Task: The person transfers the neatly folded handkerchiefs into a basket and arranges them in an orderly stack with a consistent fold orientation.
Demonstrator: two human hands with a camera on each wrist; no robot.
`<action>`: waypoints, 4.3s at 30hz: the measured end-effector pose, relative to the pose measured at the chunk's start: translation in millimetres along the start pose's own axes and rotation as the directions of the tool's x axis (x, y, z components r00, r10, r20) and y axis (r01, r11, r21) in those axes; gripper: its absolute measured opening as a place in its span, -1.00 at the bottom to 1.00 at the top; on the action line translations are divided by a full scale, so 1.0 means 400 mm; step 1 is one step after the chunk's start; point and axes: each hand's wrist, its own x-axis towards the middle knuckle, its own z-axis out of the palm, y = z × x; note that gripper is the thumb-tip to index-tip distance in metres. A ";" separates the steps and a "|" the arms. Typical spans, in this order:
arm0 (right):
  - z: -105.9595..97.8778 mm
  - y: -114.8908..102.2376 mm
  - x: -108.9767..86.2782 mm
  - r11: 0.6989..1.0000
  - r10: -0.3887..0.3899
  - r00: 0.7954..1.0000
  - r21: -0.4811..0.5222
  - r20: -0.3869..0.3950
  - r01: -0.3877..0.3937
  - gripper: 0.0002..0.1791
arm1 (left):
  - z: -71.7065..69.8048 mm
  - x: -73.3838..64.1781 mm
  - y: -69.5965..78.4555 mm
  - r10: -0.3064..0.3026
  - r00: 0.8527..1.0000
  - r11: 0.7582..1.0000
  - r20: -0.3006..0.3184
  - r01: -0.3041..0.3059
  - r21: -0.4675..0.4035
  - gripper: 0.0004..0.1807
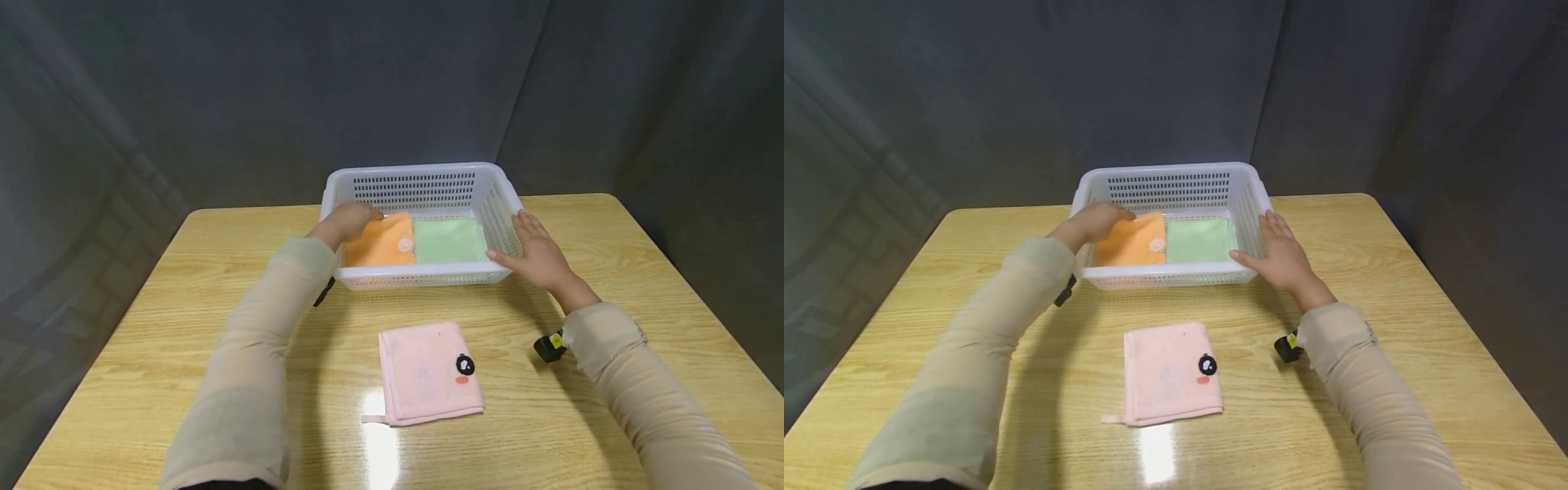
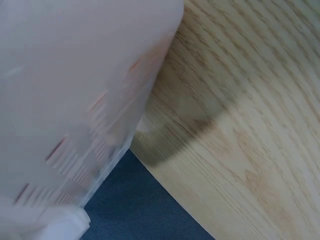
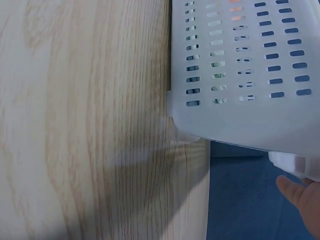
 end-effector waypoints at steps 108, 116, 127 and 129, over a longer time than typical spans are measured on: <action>0.017 0.003 0.028 0.999 -0.024 1.000 0.025 0.004 0.024 0.02 | 0.116 -0.318 0.234 0.272 0.962 0.734 -0.023 -0.223 -0.642 -0.62; 0.020 0.002 0.025 0.998 -0.050 0.999 0.032 -0.009 0.050 0.00 | 0.145 -0.275 0.245 0.207 0.974 0.851 0.094 -0.131 -0.509 -0.53; 0.018 0.000 0.021 0.998 -0.051 0.999 0.021 -0.005 0.051 0.00 | 0.176 -0.244 0.247 0.170 0.974 0.883 0.150 -0.083 -0.462 -0.69; 0.018 0.000 0.022 0.999 -0.049 0.999 0.021 -0.004 0.049 0.00 | 0.177 -0.241 0.246 0.183 0.970 0.879 0.157 -0.090 -0.469 -0.74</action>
